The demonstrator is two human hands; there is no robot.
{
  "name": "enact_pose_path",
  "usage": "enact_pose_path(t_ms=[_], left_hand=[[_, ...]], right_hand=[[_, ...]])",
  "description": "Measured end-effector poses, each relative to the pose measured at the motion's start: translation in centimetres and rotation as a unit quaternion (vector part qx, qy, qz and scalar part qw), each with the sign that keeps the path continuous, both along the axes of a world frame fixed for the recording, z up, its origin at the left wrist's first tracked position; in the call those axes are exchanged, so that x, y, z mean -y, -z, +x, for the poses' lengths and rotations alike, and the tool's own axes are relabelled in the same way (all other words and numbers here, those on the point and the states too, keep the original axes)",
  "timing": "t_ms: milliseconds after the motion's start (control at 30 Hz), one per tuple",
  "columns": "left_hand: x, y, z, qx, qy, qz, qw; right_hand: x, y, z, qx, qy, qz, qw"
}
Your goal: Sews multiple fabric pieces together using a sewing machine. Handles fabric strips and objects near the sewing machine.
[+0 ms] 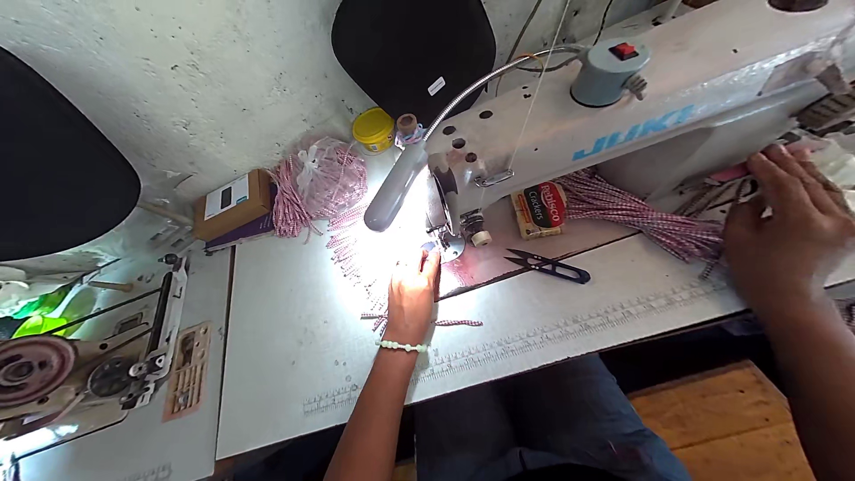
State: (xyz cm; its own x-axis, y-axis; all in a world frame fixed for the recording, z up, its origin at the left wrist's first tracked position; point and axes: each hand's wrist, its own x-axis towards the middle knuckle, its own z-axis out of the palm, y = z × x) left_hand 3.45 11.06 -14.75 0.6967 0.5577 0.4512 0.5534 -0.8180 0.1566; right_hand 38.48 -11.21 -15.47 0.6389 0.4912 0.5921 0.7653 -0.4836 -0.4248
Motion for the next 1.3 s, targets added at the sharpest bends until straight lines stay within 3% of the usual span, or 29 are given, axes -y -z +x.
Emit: enact_pose_path(t_ms=[233,433,567,867,1033,1300], left_hand=[[0.5,-0.1,0.6,-0.023,0.000,0.019,1.000],[0.9,-0.5,0.6,-0.001,-0.022,-0.122,0.992],[1.5,-1.0,1.0,-0.032,-0.033,-0.158,0.986],[0.5,-1.6,1.7,-0.096,-0.054,-0.172,0.979],[0.9,-1.3,1.6,-0.062,-0.043,-0.160,0.984],[1.8,-1.3,2.0,-0.055,-0.072,-0.157,0.983]], right_hand=[[-0.1,-0.2,-0.2,0.008,-0.001,0.006,1.000],[0.1,0.1,0.0,0.006,-0.010,0.007,1.000],[0.2,0.1,0.0,0.005,-0.012,0.008,1.000],[0.2,-0.4,-0.5,-0.018,0.009,-0.028,0.999],[0.4,-0.6,-0.4,-0.085,0.010,-0.094,0.992],[0.5,-0.1,-0.3,-0.017,0.009,-0.021,1.000]])
